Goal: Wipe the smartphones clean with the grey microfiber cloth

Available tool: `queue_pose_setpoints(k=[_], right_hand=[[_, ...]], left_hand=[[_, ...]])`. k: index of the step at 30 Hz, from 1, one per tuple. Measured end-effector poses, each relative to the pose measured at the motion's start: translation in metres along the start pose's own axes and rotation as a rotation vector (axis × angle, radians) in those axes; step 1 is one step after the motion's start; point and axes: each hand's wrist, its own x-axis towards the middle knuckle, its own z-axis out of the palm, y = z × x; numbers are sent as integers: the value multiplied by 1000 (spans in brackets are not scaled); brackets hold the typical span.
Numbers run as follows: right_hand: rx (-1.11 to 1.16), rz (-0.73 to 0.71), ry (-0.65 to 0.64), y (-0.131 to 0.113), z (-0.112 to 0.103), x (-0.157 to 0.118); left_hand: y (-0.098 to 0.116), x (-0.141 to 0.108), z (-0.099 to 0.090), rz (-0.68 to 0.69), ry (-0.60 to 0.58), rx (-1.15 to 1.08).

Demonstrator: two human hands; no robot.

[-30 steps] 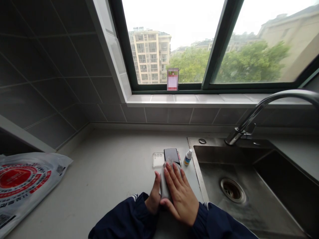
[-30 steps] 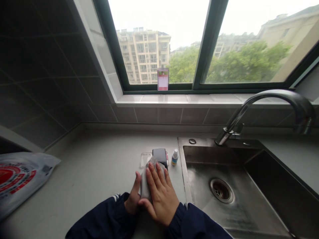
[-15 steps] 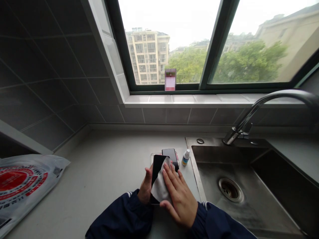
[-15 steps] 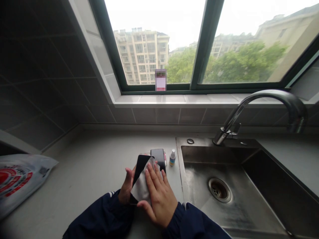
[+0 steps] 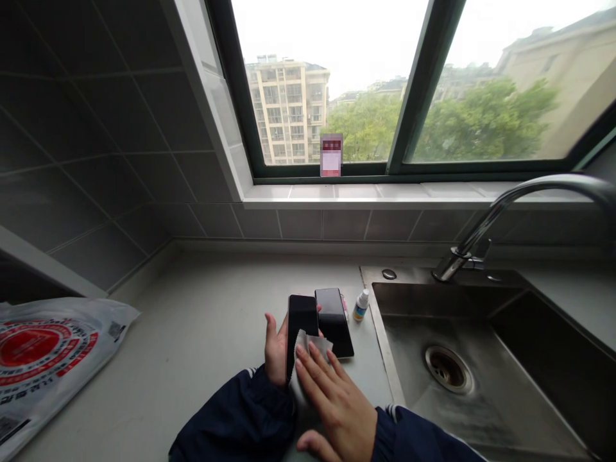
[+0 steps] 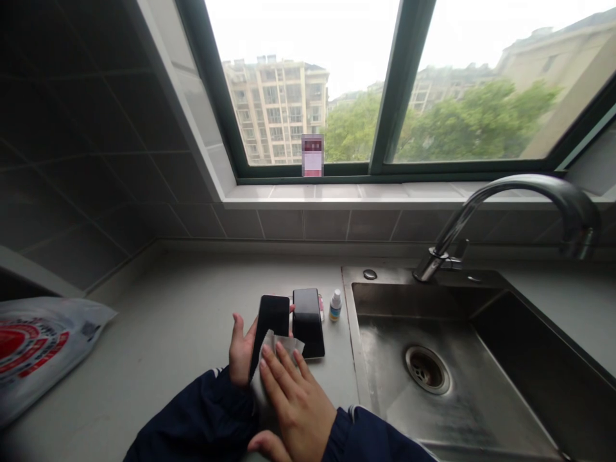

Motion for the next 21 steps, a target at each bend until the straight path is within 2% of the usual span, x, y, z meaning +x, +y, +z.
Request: queue_pose_setpoints(k=[5,9,12,16,21], right_hand=[[7,31,76,1,8,0],[-36,35,31,4,2,1],[-66,63,92,13,-4,3],[-94,119,184,29,-8,3],[-76,156,291,37,-13,5]], left_hand=[[-13,-4,-2,-37,-73,-28],[-31,-10,-9,-133,-135,-29],[-47,-10,-17,-113,-237,21],[-59,-11,-26,-38,-334,180],[-52,-18,-28,35,-317,561]])
